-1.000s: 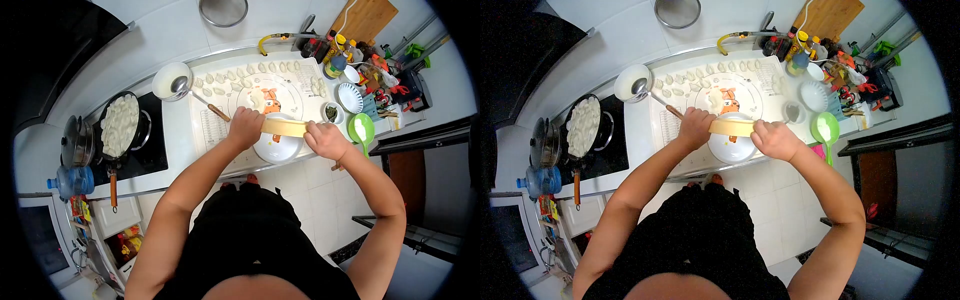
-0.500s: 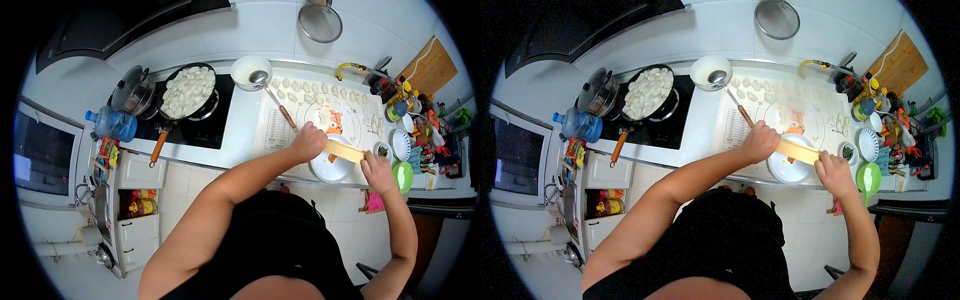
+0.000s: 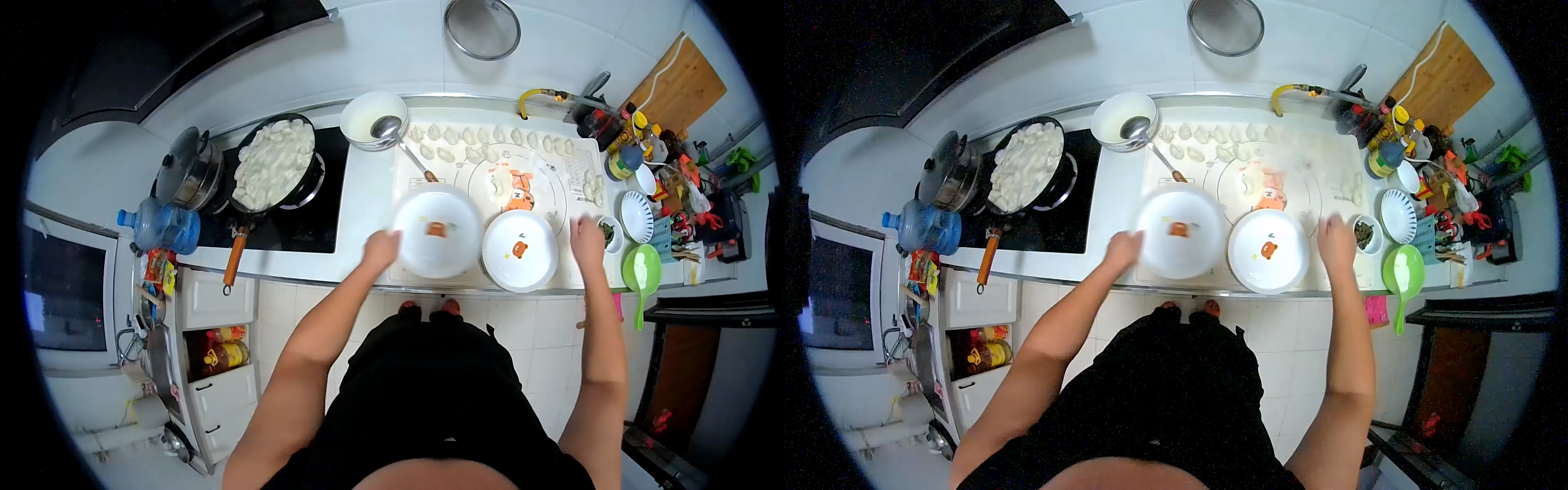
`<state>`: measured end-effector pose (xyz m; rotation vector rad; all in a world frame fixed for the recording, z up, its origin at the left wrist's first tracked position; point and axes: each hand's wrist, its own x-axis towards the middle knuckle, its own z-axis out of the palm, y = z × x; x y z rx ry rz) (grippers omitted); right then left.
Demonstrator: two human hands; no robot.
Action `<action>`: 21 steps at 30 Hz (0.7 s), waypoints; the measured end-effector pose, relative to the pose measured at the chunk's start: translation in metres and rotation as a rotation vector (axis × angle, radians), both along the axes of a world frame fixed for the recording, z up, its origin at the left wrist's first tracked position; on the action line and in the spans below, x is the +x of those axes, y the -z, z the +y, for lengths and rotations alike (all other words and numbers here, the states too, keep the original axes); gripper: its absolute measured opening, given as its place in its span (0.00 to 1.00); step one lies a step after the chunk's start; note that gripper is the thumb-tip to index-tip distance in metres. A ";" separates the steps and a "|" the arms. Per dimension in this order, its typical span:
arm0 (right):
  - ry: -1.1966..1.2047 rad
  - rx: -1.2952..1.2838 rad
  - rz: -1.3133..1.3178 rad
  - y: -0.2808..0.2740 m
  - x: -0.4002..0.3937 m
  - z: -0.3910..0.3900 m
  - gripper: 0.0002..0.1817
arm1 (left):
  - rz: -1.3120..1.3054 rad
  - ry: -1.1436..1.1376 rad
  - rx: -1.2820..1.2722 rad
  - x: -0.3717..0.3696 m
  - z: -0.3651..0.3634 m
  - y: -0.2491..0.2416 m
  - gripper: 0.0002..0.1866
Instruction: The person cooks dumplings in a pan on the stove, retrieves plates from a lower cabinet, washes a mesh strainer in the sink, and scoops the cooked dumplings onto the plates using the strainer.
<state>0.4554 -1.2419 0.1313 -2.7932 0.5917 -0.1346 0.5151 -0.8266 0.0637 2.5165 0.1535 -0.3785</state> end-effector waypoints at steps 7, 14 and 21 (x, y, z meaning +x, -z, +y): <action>0.175 0.158 0.210 0.090 -0.048 0.015 0.23 | 0.164 -0.546 -0.072 -0.001 0.094 0.093 0.26; 0.222 0.585 0.195 0.086 -0.047 0.000 0.07 | 0.272 -0.697 -0.042 0.022 0.086 0.096 0.24; 0.295 1.081 0.052 0.064 -0.064 0.000 0.07 | 0.154 -0.969 -0.654 0.036 0.078 0.129 0.16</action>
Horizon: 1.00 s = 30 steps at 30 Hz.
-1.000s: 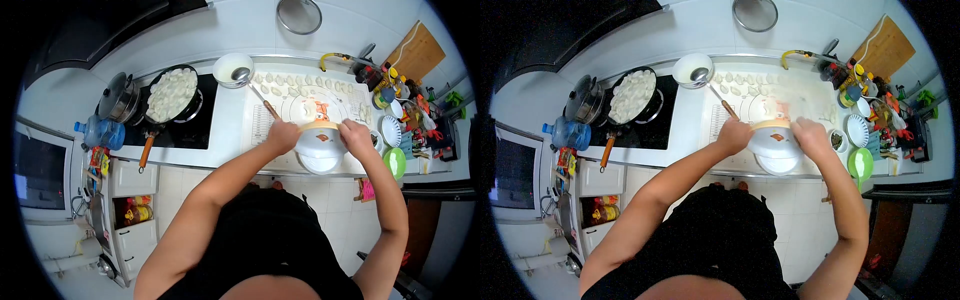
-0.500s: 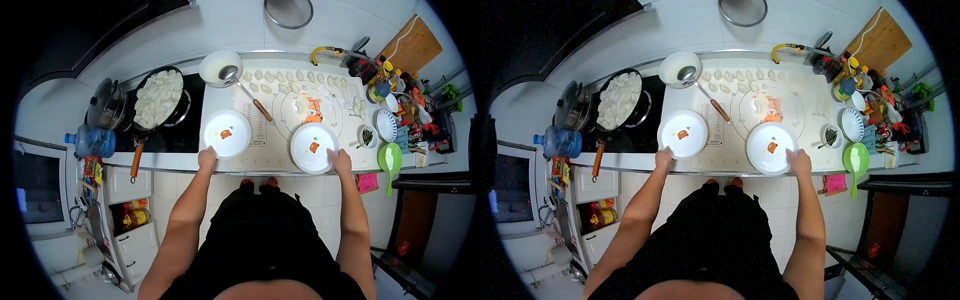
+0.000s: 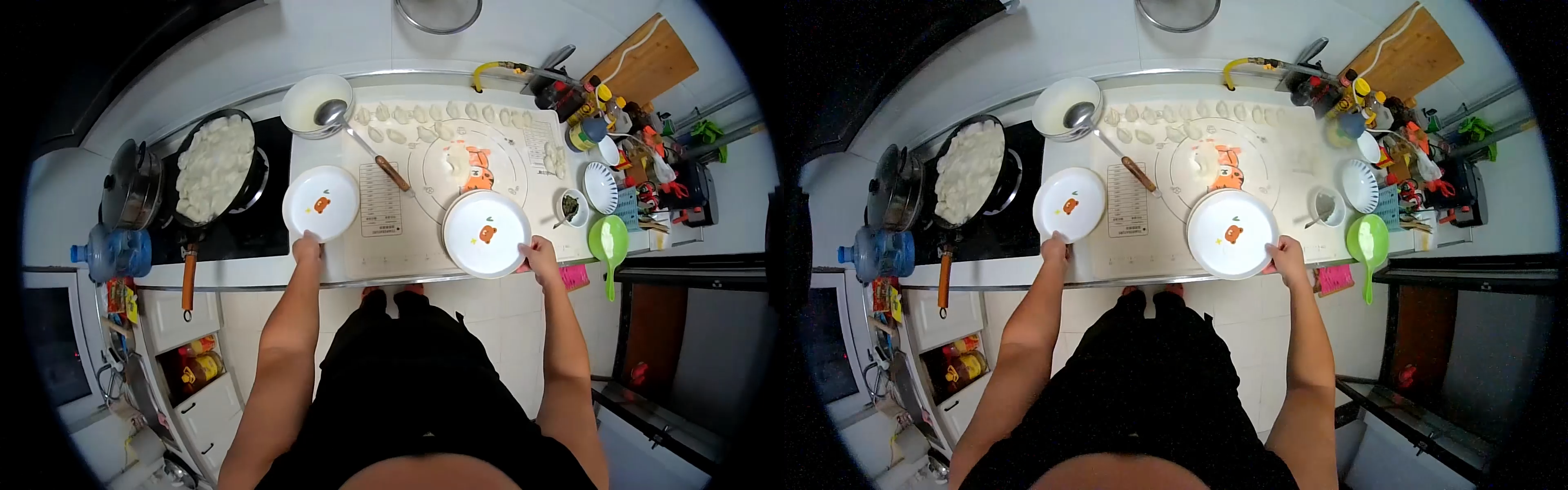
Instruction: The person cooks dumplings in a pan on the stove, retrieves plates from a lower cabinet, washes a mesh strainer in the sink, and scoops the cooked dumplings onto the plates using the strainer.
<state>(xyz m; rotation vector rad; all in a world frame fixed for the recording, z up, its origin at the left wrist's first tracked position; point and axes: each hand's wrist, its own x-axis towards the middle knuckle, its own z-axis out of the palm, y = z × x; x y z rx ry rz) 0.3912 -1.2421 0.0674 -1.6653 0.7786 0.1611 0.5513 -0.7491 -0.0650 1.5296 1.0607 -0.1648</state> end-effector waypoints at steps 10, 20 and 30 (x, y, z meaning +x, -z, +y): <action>-0.158 -0.457 -0.095 -0.073 0.002 0.001 0.04 | 0.081 -0.036 -0.073 -0.005 0.000 -0.013 0.16; -0.059 -0.011 -0.104 -0.062 0.009 0.035 0.04 | -0.018 0.158 -0.173 -0.043 0.004 -0.040 0.19; -0.455 0.077 -0.203 -0.136 0.070 0.223 0.08 | -0.229 0.642 -0.546 -0.158 0.027 -0.196 0.17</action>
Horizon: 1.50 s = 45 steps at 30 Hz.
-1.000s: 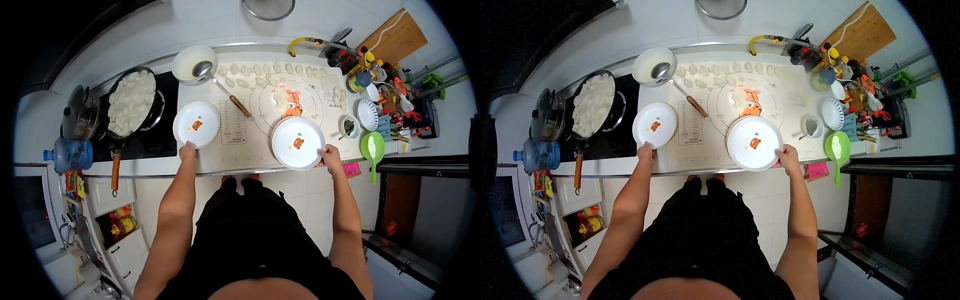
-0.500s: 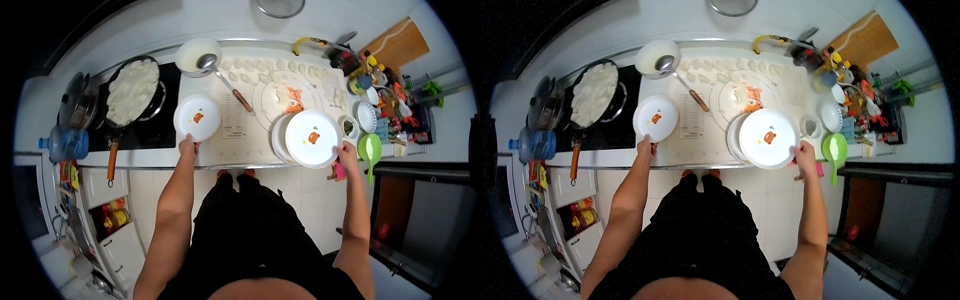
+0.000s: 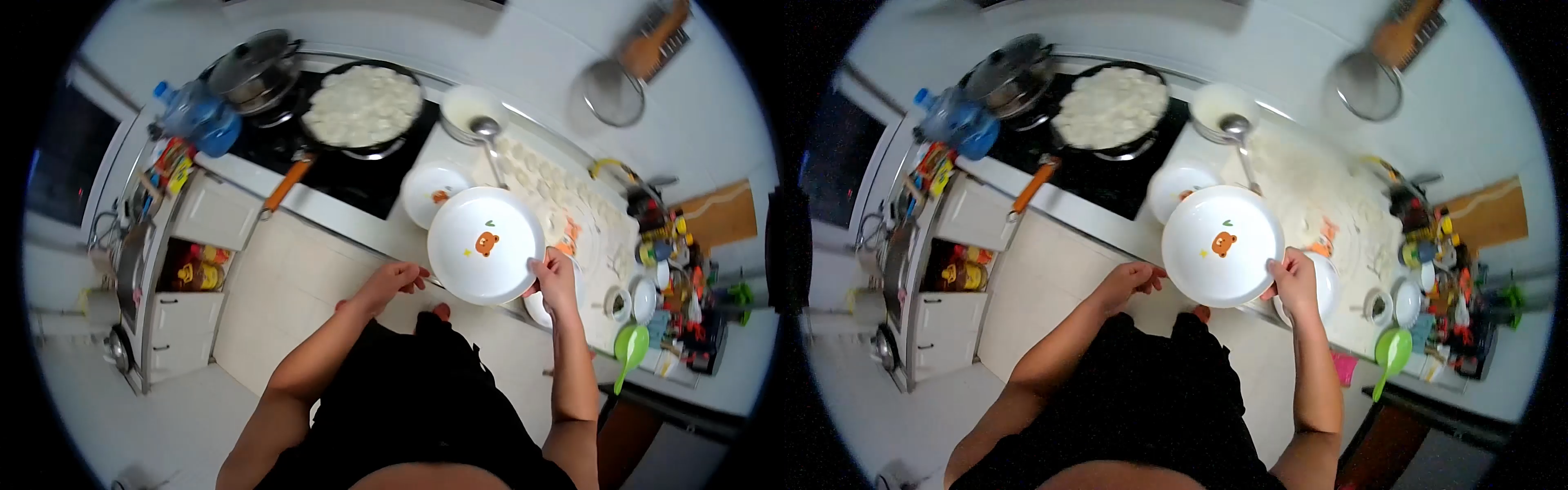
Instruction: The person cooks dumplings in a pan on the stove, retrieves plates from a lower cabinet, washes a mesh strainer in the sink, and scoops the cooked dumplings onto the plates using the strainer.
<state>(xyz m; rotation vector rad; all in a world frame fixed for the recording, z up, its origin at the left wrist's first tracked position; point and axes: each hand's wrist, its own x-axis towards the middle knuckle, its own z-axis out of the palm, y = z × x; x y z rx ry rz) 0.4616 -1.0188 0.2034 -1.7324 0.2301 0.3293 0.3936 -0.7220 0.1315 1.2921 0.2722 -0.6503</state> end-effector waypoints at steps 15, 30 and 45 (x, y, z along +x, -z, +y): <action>-1.033 -0.109 -0.379 -0.139 -0.012 0.689 0.06 | -0.122 -1.439 -0.296 -0.245 0.436 -0.001 0.10; -1.302 -0.568 -2.123 -0.145 -0.213 1.175 0.07 | -0.078 -2.058 -0.444 -0.370 0.538 0.047 0.08; -0.441 0.049 -0.577 -0.073 -0.036 1.042 0.12 | -0.137 -1.525 -0.236 -0.284 0.568 -0.005 0.05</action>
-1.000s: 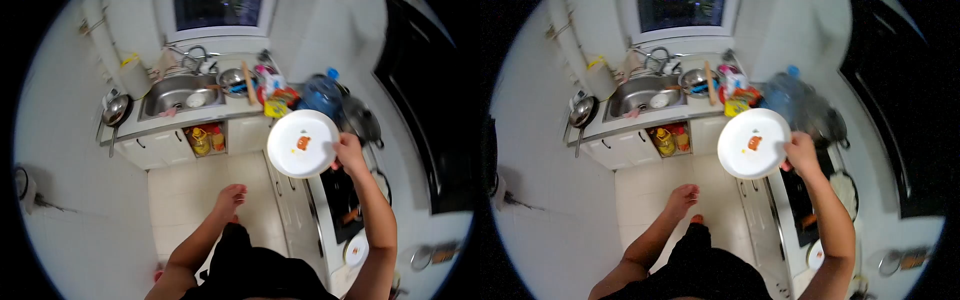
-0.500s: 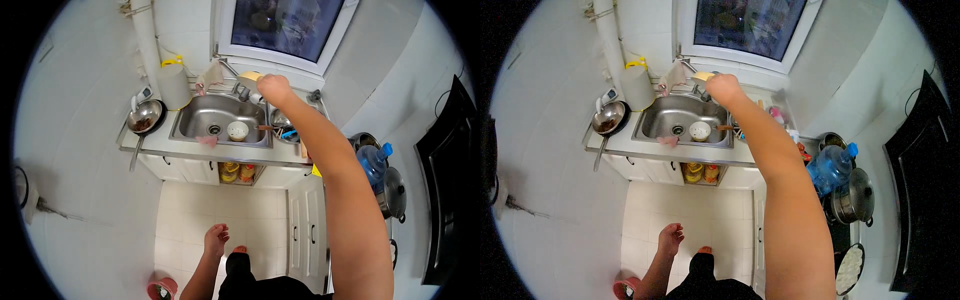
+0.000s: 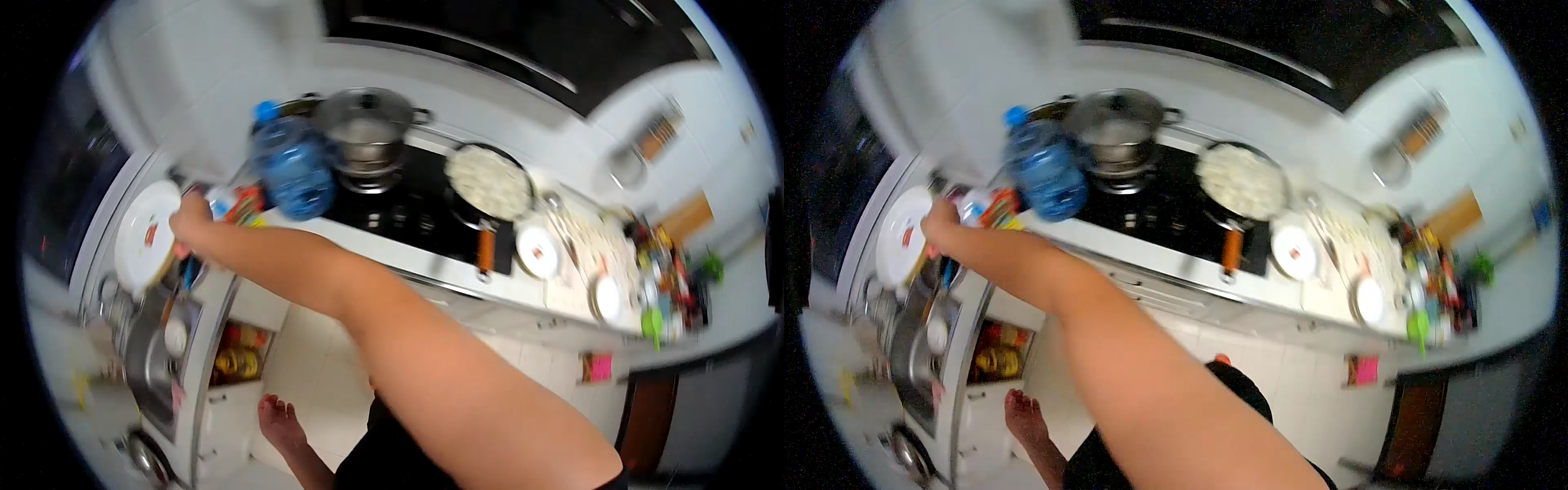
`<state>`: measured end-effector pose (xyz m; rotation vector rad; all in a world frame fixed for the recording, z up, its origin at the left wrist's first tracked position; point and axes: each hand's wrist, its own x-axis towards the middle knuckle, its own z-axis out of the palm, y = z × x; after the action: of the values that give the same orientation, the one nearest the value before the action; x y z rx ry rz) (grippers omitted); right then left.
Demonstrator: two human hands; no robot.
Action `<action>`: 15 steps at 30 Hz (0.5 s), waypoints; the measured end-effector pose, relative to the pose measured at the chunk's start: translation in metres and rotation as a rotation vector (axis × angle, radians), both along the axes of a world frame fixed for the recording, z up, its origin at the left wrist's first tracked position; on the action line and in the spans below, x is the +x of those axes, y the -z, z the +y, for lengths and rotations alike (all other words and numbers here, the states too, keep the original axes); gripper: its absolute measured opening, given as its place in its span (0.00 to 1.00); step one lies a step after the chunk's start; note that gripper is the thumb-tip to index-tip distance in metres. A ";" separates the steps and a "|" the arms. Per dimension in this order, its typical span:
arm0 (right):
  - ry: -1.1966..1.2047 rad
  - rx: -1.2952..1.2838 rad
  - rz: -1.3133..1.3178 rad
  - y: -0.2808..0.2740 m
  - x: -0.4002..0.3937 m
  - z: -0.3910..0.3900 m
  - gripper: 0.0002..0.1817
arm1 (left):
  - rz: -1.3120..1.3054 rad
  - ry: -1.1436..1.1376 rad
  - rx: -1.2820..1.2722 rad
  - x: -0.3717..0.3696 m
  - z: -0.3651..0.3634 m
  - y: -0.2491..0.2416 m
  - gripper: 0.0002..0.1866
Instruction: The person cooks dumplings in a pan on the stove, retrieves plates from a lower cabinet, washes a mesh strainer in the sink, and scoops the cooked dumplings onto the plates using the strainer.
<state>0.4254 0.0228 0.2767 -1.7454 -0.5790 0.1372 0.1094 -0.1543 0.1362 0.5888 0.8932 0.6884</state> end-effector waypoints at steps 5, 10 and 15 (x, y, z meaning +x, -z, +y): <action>-0.061 0.292 0.510 -0.044 0.022 -0.373 0.05 | -0.125 0.365 0.208 0.087 -0.008 -0.047 0.06; 0.601 0.321 0.408 0.019 -0.032 -0.628 0.07 | -0.341 0.785 0.341 0.190 -0.081 -0.100 0.08; 1.124 0.379 0.531 0.145 -0.081 -0.795 0.05 | -0.307 1.372 0.302 0.241 -0.232 -0.104 0.04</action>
<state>0.3449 -0.7721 0.1313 -1.3554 0.7428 -0.2815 0.3509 -0.3863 0.2404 1.1365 -0.0353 -0.3553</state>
